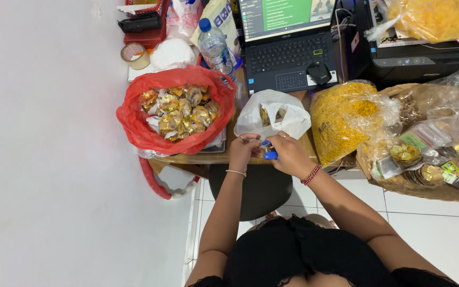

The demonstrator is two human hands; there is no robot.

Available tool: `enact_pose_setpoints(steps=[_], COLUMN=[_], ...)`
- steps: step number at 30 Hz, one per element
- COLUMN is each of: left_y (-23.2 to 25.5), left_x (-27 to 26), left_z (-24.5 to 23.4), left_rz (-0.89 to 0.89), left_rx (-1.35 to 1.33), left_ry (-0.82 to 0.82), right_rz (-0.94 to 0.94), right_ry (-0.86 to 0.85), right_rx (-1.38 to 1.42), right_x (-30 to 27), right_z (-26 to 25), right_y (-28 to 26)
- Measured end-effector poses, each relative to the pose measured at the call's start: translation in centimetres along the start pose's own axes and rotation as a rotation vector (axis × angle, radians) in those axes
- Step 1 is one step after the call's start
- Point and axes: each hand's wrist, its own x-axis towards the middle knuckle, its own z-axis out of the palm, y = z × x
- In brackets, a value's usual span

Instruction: The person repeatedly picks up small, gold-wrapped snack items from a large bag and places them into a white plastic bag on the table. The person uses a blue handheld device to scan or mark each item before placing it in the bag.

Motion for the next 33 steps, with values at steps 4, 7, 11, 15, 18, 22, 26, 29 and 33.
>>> enact_pose_setpoints(steps=[4,7,11,15,18,22,26,29,33], left_y=[-1.7,-1.7,-1.3,-0.3,-2.7,-6.1,-6.8,-9.3,-15.8], left_x=[0.3,-0.5,-1.6,-3.6,-2.8,-1.4,-3.1,-4.1,-2.1], left_z=[1.7,3.7,6.9,11.7,15.8,23.0,30.4,35.1,40.0], left_rz=[-0.036,-0.026,0.127,0.286,0.382,0.471,0.472,0.404,0.474], left_rx=[-0.015,0.07,0.201,0.329,0.352,0.418,0.278,0.311,0.606], left_ry=[-0.043,-0.103,-0.219,-0.247,-0.297,-0.368,-0.446,-0.384,-0.372], right_rz=[-0.021,0.041,0.297,0.433,0.445,0.476,0.565,0.677,0.92], right_ry=[-0.016,-0.004,0.03,0.058,0.046,0.06,0.152,0.291,0.438], right_rx=[0.006,0.011,0.218,0.328,0.348,0.309,0.31,0.349,0.407], right_x=[-1.3,-2.7,-4.3,-6.9,-9.3,-12.0,-16.5,-20.3,-24.5], right_z=[-1.3,-2.2,-5.7,-8.7,-11.8,-17.1,-20.9,-23.8,-26.7], right_y=[0.7,2.4,5.2,8.5,10.6,12.8,18.1,21.6,25.1])
